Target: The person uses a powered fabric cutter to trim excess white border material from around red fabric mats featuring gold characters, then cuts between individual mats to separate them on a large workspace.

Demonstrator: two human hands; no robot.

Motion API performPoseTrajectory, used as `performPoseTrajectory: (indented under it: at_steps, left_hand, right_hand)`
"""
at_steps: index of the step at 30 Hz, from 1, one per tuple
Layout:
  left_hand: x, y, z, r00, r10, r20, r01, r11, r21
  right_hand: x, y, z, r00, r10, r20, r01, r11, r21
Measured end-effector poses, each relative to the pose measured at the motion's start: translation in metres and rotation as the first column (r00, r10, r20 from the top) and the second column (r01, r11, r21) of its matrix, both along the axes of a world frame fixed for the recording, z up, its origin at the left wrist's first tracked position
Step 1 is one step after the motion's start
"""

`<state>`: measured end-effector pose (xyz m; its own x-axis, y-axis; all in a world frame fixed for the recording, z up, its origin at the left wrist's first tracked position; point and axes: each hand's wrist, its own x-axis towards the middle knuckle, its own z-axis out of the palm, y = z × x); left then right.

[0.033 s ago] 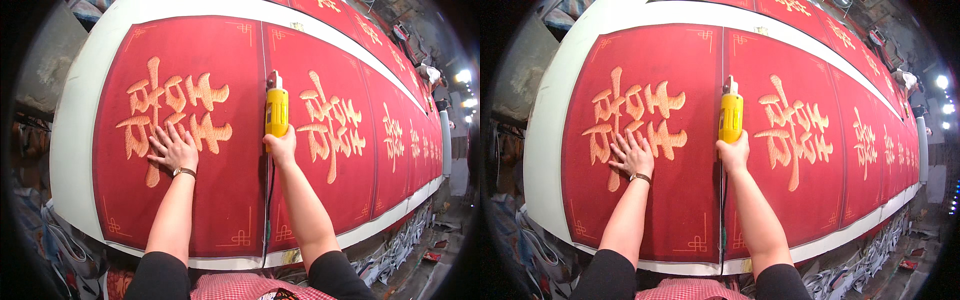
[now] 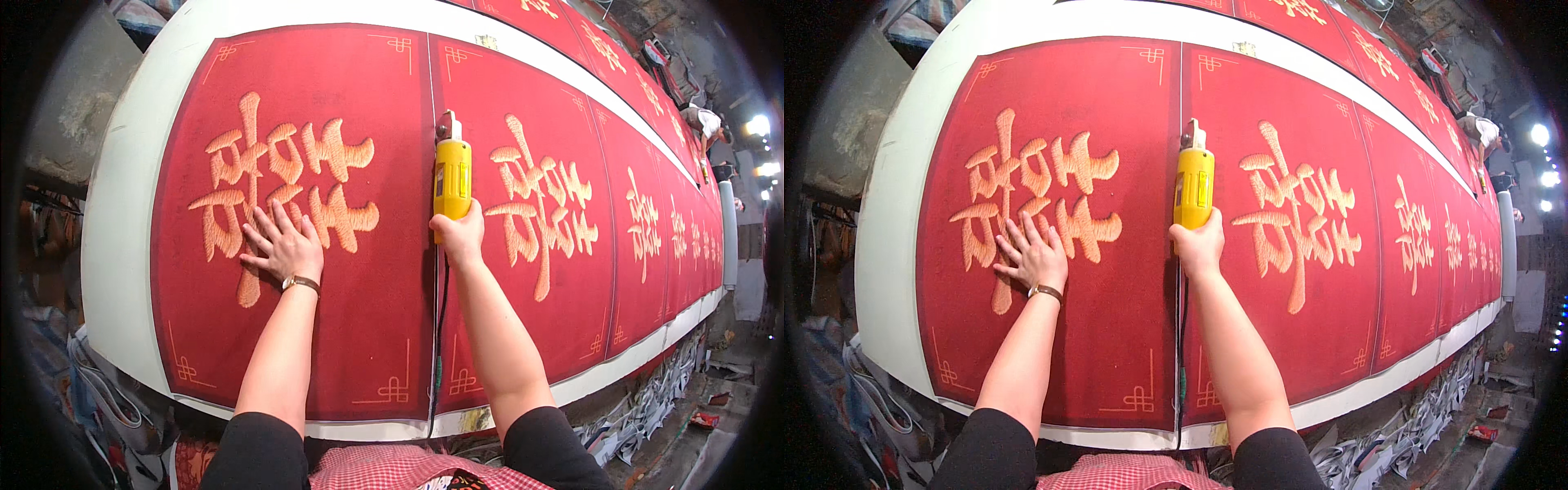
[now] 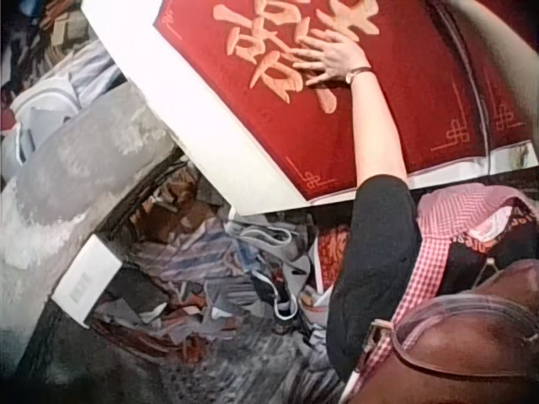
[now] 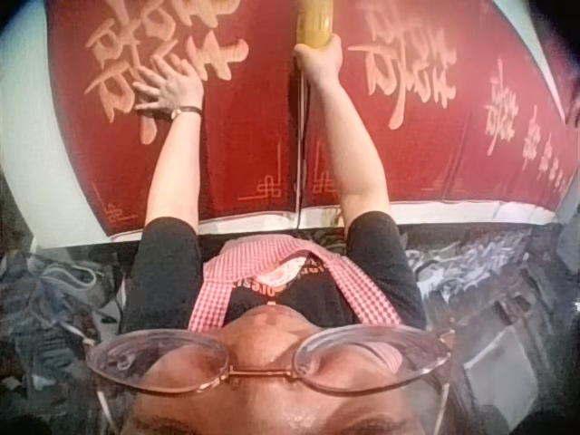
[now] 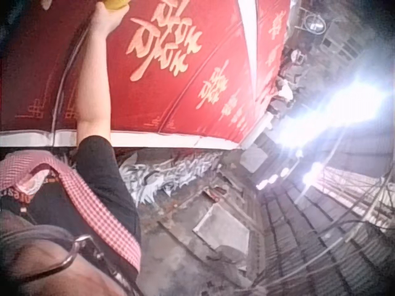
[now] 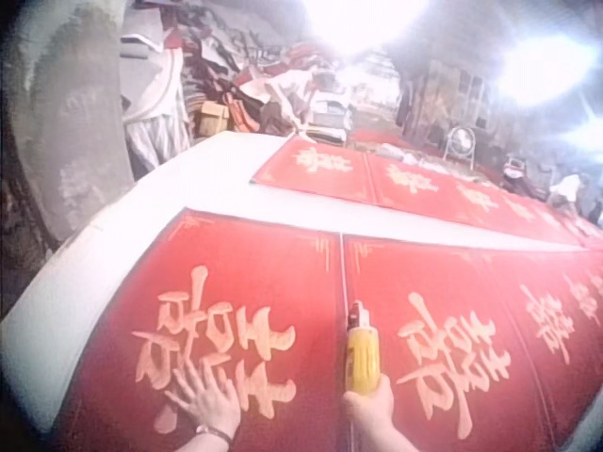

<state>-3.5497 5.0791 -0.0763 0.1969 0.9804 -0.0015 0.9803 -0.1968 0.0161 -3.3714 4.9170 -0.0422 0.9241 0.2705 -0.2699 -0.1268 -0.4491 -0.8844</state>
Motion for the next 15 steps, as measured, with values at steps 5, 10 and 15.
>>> performPoseTrajectory:
  at_steps: [5, 10, 15]
  left_hand:
    - [-0.001, -0.004, 0.002, 0.998, 0.013, -0.059, -0.013, 1.0, 0.005]
    - [-0.002, -0.003, 0.0, 0.999, -0.003, -0.032, 0.004, 0.999, 0.04]
    - [-0.001, -0.003, -0.002, 0.999, -0.007, -0.049, 0.009, 0.999, 0.047]
  right_hand:
    - [0.035, 0.034, -0.003, 1.0, -0.016, 0.002, 0.015, 1.0, 0.026]
    - [0.08, 0.069, -0.02, 0.995, -0.019, 0.096, 0.016, 0.999, 0.035]
    - [0.119, 0.097, -0.023, 1.0, 0.005, 0.016, -0.005, 1.0, 0.019]
